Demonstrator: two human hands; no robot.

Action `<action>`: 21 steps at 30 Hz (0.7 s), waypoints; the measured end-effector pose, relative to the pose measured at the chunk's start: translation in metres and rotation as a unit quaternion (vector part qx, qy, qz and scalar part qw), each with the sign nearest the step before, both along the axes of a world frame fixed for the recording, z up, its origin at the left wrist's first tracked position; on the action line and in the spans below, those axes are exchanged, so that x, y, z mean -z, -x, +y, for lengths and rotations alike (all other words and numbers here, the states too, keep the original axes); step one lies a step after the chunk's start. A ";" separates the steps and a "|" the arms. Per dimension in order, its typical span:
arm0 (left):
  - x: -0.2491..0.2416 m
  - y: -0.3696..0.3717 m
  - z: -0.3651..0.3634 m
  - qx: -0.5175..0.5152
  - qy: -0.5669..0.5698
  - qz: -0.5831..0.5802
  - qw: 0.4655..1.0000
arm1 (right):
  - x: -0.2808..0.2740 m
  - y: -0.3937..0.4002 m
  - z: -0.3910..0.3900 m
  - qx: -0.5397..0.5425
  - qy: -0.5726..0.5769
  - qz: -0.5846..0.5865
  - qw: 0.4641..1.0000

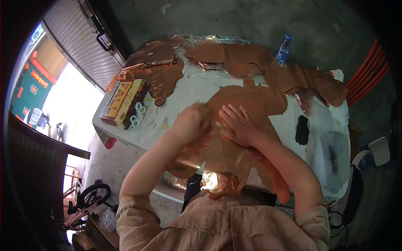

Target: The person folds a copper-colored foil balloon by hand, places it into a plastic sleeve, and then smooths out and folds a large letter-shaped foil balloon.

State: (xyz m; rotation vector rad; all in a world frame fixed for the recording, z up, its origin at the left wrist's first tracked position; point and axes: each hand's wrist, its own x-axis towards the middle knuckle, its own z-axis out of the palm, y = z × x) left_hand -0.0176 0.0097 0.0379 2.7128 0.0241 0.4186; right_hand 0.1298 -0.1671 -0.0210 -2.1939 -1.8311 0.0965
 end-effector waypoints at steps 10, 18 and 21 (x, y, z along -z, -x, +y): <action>0.040 -0.078 0.048 0.051 -0.060 -0.038 0.996 | -0.005 0.000 0.002 0.001 0.004 0.002 1.000; 0.039 -0.079 0.048 0.059 -0.082 -0.032 0.994 | -0.008 -0.002 0.002 -0.003 0.012 0.023 1.000; 0.041 -0.081 0.048 0.054 -0.081 -0.032 0.995 | -0.007 -0.004 0.002 -0.008 0.009 0.026 1.000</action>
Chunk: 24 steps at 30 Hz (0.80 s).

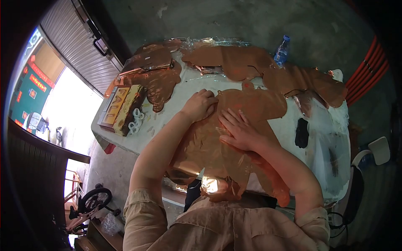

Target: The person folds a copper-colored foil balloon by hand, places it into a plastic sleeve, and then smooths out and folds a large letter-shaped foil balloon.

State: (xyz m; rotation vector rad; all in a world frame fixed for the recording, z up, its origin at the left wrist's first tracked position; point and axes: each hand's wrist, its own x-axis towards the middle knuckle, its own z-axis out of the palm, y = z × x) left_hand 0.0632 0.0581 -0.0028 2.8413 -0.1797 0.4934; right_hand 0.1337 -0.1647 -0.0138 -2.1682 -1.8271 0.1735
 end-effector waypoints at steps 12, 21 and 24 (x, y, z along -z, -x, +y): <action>0.011 -0.001 0.000 -0.011 0.067 -0.047 0.997 | 0.002 0.002 -0.001 -0.008 -0.027 -0.007 1.000; 0.003 -0.007 -0.016 0.067 0.100 -0.058 0.991 | 0.004 0.003 0.000 0.006 -0.020 -0.021 1.000; 0.011 -0.009 -0.015 0.065 0.127 -0.051 0.988 | 0.003 0.003 0.000 0.001 -0.032 -0.012 0.999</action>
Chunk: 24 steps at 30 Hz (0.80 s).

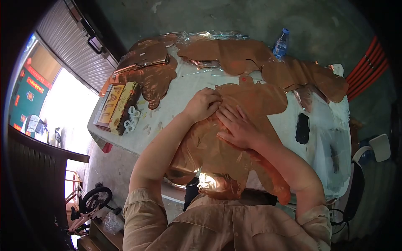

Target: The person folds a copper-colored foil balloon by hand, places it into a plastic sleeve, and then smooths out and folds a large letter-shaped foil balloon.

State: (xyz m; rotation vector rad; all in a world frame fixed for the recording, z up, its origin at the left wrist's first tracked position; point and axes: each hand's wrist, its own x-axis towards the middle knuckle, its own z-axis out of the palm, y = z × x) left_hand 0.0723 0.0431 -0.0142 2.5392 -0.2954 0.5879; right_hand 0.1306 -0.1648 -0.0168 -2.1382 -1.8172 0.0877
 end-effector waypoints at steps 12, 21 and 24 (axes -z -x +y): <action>0.000 0.002 -0.003 -0.009 -0.025 -0.006 1.000 | -0.027 0.002 -0.042 0.052 -0.122 0.270 0.954; 0.003 0.002 -0.003 -0.008 -0.040 -0.013 0.999 | -0.017 0.055 -0.078 -0.024 -0.037 0.015 0.999; 0.000 0.003 -0.002 -0.007 -0.046 -0.014 0.999 | -0.016 0.054 -0.078 -0.026 -0.038 0.021 0.999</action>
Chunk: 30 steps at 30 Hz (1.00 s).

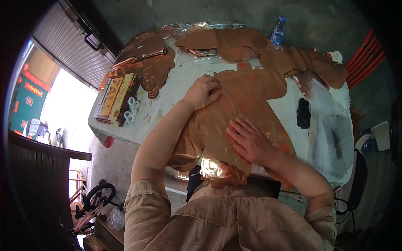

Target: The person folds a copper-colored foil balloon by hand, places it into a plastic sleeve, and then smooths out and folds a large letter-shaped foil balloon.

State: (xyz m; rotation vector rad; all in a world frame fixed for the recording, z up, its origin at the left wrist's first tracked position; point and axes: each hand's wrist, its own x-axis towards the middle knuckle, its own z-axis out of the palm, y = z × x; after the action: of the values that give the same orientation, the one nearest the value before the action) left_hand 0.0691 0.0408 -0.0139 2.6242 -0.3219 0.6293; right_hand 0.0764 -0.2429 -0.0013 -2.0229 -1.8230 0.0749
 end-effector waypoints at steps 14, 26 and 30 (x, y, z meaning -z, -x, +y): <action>-0.026 -0.002 -0.012 0.027 -0.046 0.063 0.997 | 0.010 0.000 -0.002 0.012 -0.014 0.014 1.000; -0.005 -0.018 -0.052 0.014 -0.024 0.039 0.999 | 0.009 -0.001 -0.001 0.012 -0.063 -0.025 0.998; -0.002 -0.018 -0.052 0.004 -0.019 0.036 0.999 | -0.004 -0.027 -0.007 0.049 -0.083 0.268 0.959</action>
State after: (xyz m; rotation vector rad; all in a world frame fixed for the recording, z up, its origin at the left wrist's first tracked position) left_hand 0.0870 -0.0108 -0.0115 2.6738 -0.3247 0.5303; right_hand 0.1037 -0.2494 0.0025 -1.7517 -1.3408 0.3896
